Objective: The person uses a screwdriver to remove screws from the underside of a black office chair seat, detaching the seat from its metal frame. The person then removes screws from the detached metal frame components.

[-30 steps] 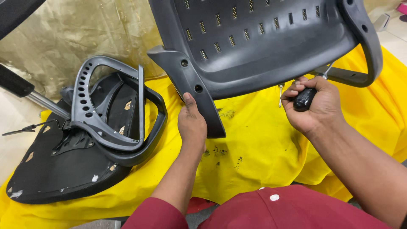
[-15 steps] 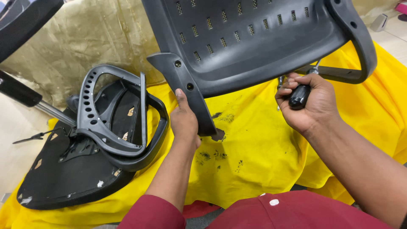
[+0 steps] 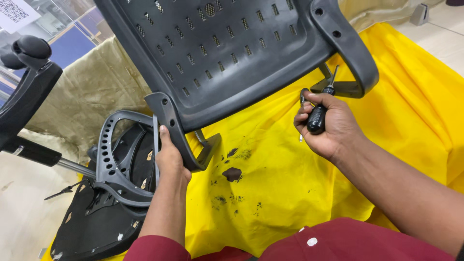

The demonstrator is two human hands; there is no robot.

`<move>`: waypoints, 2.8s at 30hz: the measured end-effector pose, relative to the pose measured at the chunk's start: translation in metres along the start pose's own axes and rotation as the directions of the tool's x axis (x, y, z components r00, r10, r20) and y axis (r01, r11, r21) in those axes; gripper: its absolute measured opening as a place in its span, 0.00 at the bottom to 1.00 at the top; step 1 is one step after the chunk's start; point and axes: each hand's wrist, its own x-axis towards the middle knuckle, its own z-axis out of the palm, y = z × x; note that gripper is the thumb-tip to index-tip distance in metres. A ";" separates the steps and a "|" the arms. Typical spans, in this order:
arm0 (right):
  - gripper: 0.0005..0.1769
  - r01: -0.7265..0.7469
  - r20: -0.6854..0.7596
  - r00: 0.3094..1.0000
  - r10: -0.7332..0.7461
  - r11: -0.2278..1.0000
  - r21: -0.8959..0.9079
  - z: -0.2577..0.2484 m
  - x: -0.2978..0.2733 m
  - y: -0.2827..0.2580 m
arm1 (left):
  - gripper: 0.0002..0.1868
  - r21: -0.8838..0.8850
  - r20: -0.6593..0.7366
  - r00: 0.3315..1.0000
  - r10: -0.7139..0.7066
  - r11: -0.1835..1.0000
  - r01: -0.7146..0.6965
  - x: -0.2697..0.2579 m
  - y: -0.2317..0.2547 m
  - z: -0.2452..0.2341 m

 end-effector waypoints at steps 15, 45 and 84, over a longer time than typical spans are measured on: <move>0.09 -0.213 0.066 0.975 0.212 0.977 -0.003 0.008 0.012 -0.031 | 0.34 0.102 -0.229 0.973 -0.032 0.993 0.057 -0.031 0.009 0.010; 0.09 -0.157 -0.139 0.979 0.149 0.986 -0.048 -0.029 0.012 -0.018 | 0.21 0.175 0.550 0.782 -0.293 0.956 0.236 -0.173 -0.104 0.096; 0.04 -0.383 -0.175 0.912 0.372 0.613 -0.691 -0.080 -0.140 -0.077 | 0.29 -0.445 -0.115 0.925 -0.363 0.851 0.279 -0.197 -0.106 0.177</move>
